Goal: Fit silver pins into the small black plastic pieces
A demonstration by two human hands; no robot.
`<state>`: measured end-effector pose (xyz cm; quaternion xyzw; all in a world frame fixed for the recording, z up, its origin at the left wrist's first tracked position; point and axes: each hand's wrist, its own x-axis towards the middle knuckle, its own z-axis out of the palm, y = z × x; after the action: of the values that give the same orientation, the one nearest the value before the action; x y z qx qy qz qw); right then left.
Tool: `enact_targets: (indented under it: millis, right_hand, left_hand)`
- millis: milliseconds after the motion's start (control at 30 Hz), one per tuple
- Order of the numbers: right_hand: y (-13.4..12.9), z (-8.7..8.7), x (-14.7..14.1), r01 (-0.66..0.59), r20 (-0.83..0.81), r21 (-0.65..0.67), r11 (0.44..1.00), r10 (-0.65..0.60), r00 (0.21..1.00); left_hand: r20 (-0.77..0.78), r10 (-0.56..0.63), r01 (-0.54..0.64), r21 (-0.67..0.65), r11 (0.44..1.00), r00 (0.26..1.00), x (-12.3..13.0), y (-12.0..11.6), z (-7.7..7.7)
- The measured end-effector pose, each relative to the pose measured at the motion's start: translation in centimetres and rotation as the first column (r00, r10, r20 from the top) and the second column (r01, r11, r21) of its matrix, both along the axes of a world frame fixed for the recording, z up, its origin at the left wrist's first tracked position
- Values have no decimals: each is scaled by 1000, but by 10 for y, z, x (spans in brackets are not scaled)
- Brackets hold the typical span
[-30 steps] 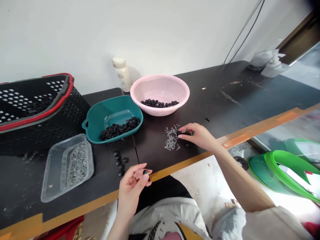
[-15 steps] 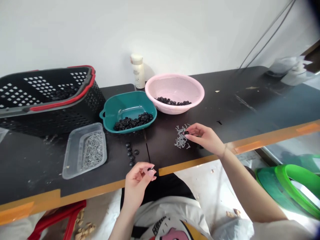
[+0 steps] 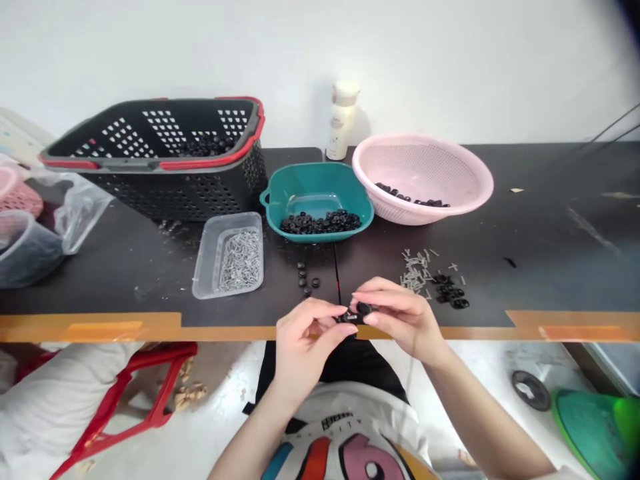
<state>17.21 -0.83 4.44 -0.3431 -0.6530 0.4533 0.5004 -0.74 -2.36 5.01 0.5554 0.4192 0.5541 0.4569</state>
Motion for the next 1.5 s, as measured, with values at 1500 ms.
enact_targets:
  millis: [1500]
  right_hand:
    - [-28,15,-30,101,-332,-306,947,-205,921]
  left_hand:
    - [11,-60,61,-204,977,998,-11,-4,22]
